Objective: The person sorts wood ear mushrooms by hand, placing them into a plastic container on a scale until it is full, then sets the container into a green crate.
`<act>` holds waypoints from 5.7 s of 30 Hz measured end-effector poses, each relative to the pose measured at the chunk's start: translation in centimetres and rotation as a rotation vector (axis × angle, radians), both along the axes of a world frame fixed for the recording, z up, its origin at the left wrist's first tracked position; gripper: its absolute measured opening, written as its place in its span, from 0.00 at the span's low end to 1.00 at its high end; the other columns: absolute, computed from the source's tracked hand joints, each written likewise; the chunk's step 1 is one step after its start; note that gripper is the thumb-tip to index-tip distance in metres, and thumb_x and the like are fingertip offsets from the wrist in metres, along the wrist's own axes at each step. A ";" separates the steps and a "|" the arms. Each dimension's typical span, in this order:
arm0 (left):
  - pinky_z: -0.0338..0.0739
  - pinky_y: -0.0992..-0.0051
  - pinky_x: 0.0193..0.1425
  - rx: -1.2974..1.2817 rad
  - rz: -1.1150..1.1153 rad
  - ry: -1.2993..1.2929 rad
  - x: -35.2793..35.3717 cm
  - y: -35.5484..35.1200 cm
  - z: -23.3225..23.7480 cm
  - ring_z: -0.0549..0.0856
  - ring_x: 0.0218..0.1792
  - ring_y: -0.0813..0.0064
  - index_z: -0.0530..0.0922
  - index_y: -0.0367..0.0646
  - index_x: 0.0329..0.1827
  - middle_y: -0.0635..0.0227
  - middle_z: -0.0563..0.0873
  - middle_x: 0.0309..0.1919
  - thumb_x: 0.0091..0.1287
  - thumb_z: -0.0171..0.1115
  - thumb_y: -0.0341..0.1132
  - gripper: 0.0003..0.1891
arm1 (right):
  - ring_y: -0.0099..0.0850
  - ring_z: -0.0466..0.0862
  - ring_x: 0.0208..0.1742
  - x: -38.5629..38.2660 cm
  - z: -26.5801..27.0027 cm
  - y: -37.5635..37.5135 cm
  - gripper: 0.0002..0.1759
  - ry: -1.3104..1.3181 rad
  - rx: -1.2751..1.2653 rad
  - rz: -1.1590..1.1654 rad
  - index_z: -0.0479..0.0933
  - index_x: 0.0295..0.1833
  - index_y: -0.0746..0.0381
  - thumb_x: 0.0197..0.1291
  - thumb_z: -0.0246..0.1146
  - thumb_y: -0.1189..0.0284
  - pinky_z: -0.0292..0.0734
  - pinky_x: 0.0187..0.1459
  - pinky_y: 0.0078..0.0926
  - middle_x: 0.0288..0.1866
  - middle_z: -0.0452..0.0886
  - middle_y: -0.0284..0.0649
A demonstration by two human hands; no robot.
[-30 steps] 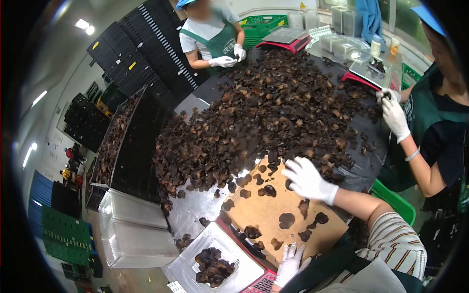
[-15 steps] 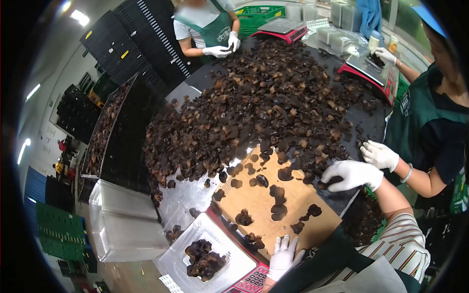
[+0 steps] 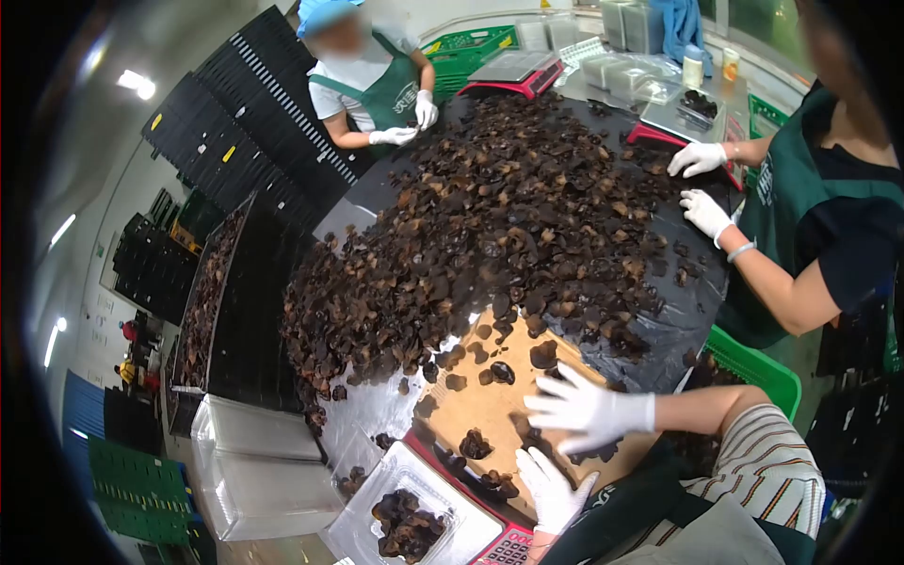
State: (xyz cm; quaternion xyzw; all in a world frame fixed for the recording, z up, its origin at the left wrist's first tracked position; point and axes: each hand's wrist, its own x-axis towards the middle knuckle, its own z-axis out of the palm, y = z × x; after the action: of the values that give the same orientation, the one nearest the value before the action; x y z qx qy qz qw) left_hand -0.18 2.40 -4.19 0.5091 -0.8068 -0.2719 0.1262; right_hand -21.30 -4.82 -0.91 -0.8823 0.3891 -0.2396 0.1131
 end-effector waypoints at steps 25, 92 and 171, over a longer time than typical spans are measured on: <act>0.41 0.36 0.73 0.115 -0.032 -0.059 0.1 -0.2 -0.3 0.41 0.71 0.19 0.37 0.25 0.75 0.19 0.39 0.70 0.55 0.72 0.57 0.63 | 0.57 0.49 0.79 0.7 -3.2 -17.3 0.40 0.227 -0.075 -0.247 0.65 0.72 0.64 0.65 0.52 0.44 0.36 0.76 0.62 0.78 0.55 0.55; 0.58 0.31 0.61 -0.067 -0.115 -0.162 -0.7 1.0 -2.6 0.61 0.63 0.24 0.57 0.43 0.76 0.35 0.60 0.66 0.59 0.63 0.57 0.46 | 0.40 0.75 0.55 10.7 2.5 -7.0 0.25 0.086 0.062 0.440 0.81 0.47 0.62 0.49 0.65 0.54 0.61 0.65 0.42 0.48 0.79 0.42; 0.74 0.63 0.57 -0.141 -0.075 0.068 -1.6 -2.6 4.8 0.79 0.49 0.53 0.76 0.39 0.60 0.53 0.80 0.51 0.58 0.67 0.30 0.24 | 0.40 0.80 0.47 -4.2 2.3 4.5 0.18 -0.078 0.166 -0.408 0.78 0.50 0.57 0.51 0.67 0.70 0.74 0.51 0.35 0.46 0.81 0.40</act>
State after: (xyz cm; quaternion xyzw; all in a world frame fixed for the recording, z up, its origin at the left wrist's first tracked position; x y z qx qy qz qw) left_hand -1.80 -0.20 0.65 0.4589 -0.8378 -0.2359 0.1787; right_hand -25.45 -0.35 1.41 -0.7631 0.5733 -0.2584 0.1495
